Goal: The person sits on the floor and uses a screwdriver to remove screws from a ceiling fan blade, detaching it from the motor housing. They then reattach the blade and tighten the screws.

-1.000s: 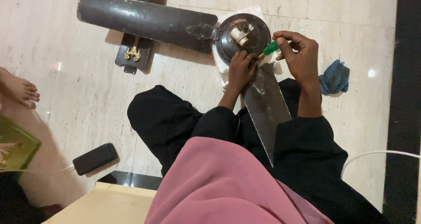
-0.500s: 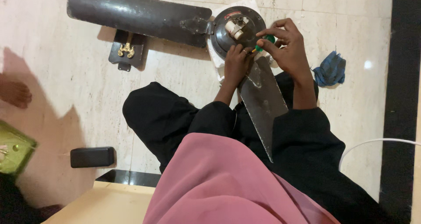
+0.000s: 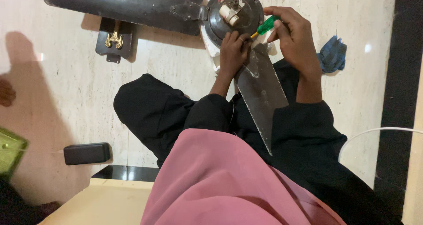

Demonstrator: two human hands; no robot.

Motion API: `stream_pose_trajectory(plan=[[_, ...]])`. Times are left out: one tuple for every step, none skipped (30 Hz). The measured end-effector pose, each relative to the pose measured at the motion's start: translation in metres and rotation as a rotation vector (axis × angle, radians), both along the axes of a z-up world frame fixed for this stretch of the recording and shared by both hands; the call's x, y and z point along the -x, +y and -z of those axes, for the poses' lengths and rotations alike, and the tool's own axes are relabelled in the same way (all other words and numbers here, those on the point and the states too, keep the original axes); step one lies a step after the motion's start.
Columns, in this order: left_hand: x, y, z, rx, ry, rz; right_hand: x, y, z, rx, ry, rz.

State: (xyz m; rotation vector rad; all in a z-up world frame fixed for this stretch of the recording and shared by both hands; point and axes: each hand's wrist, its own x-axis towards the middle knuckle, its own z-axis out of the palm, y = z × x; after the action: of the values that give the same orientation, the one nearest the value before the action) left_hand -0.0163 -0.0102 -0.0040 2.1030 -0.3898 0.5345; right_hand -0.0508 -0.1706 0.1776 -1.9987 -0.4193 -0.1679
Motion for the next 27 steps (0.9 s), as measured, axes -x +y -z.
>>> stream_pose_trajectory(plan=[[0.000,0.001,-0.001,0.000,-0.008,0.004,0.000,0.002,-0.002,0.033,0.006,0.033],[0.001,0.001,-0.001,0.002,-0.017,0.007,0.000,0.005,-0.003,0.046,-0.004,0.065],[0.001,0.002,-0.002,0.003,-0.026,0.010,0.000,0.007,-0.005,0.059,-0.015,0.097],[0.002,0.002,-0.002,0.007,-0.027,0.010,0.000,0.009,-0.006,0.072,-0.026,0.129],[0.003,0.002,-0.002,0.012,-0.027,0.010,0.000,0.011,-0.006,0.078,-0.045,0.146],[0.003,0.002,-0.001,0.016,-0.029,0.010,0.000,0.012,-0.007,0.084,-0.065,0.163],[0.003,0.002,-0.001,0.011,-0.025,0.009,0.000,0.013,-0.007,0.090,-0.085,0.180],[0.002,0.002,-0.001,0.007,-0.022,0.006,-0.001,0.013,-0.007,0.109,-0.109,0.178],[0.001,0.001,0.000,0.003,-0.020,0.004,-0.003,0.013,-0.007,0.127,-0.134,0.175],[0.001,0.000,0.000,0.007,-0.013,0.000,-0.003,0.012,-0.006,0.147,-0.156,0.173],[0.000,0.000,0.001,0.011,-0.006,-0.003,-0.003,0.012,-0.004,0.154,-0.171,0.175],[0.000,-0.001,0.002,0.015,0.000,-0.007,-0.004,0.012,-0.002,0.161,-0.187,0.177],[0.000,-0.001,0.002,0.013,-0.005,-0.007,-0.005,0.011,0.001,0.168,-0.203,0.179],[0.000,-0.001,0.003,0.009,-0.010,-0.007,-0.006,0.012,0.005,0.181,-0.217,0.197],[0.001,-0.001,0.003,0.006,-0.015,-0.006,-0.008,0.012,0.008,0.194,-0.232,0.214],[0.001,0.000,0.003,0.005,-0.020,-0.004,-0.010,0.013,0.011,0.207,-0.250,0.232],[0.001,0.000,0.003,0.005,-0.025,-0.002,-0.010,0.014,0.014,0.213,-0.267,0.267],[0.001,0.001,0.002,0.005,-0.031,-0.001,-0.011,0.015,0.016,0.219,-0.284,0.302],[0.000,0.001,0.002,-0.003,-0.034,-0.002,-0.013,0.015,0.018,0.225,-0.302,0.336],[0.001,0.001,0.003,-0.010,-0.035,-0.003,-0.013,0.016,0.020,0.230,-0.312,0.334],[0.001,0.000,0.003,-0.016,-0.035,-0.003,-0.013,0.017,0.022,0.235,-0.322,0.332],[0.000,0.000,0.004,-0.022,-0.029,-0.011,-0.014,0.018,0.023,0.237,-0.332,0.330],[-0.002,-0.002,0.004,-0.028,-0.023,-0.019,-0.015,0.019,0.024,0.227,-0.312,0.314],[-0.002,-0.002,0.006,-0.034,-0.015,-0.026,-0.014,0.020,0.026,0.217,-0.289,0.300],[-0.001,-0.003,0.007,-0.035,-0.012,-0.023,-0.014,0.021,0.027,0.207,-0.267,0.286],[-0.002,-0.003,0.007,-0.036,-0.009,-0.023,-0.014,0.021,0.027,0.188,-0.271,0.225],[-0.002,-0.002,0.007,-0.037,-0.007,-0.024,-0.015,0.022,0.027,0.170,-0.274,0.165]])
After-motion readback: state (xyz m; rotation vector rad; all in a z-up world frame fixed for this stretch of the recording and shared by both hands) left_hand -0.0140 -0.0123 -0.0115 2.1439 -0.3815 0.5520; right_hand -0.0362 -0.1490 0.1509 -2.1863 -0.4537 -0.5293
